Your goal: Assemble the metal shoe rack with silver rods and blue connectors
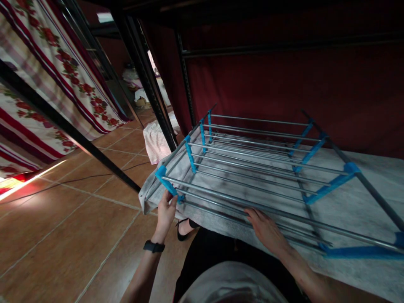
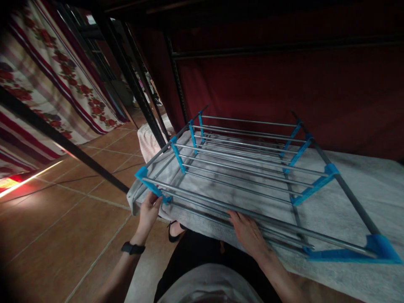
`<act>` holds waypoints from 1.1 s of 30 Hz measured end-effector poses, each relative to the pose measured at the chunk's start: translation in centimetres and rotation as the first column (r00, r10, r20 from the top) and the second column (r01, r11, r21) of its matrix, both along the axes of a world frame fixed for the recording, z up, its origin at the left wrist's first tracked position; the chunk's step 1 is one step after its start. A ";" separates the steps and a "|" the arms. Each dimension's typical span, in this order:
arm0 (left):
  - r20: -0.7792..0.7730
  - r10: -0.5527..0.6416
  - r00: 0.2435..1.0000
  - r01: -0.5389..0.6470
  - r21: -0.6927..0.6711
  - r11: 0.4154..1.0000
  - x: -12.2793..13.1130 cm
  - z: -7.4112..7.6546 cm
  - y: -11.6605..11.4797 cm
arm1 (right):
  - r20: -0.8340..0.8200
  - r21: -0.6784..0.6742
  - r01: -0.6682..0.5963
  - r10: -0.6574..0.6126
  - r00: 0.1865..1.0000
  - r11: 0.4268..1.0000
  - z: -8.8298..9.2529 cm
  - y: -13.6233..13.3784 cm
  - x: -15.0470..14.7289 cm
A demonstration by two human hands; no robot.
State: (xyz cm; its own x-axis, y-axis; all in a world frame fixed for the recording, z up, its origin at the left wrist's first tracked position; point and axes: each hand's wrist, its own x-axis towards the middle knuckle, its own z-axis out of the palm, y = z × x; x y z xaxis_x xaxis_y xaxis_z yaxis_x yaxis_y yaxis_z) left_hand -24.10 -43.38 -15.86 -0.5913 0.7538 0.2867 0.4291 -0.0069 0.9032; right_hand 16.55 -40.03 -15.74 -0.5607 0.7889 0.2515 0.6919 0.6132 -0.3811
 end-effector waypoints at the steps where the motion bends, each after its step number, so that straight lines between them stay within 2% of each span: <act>1: 0.010 -0.008 1.000 0.008 -0.005 1.000 -0.1 -0.1 0.0 | -0.014 -0.004 -0.005 0.005 1.000 1.000 0.2 -0.5 0.0; 11: 0.076 -0.076 0.994 0.078 -0.023 0.997 -1.2 -0.6 -0.2 | 0.065 0.088 0.039 -0.045 0.997 0.995 0.4 -3.2 -0.5; 18: 0.107 -0.069 0.992 0.072 -0.023 0.997 -1.3 -0.8 -0.1 | -0.039 0.006 0.068 -0.068 0.997 0.998 -0.2 -4.2 0.7; 33: 0.113 -0.076 0.991 0.083 -0.060 0.995 -1.3 -0.4 -0.2 | 0.041 0.112 0.040 -0.044 0.998 0.993 -0.3 -3.0 0.4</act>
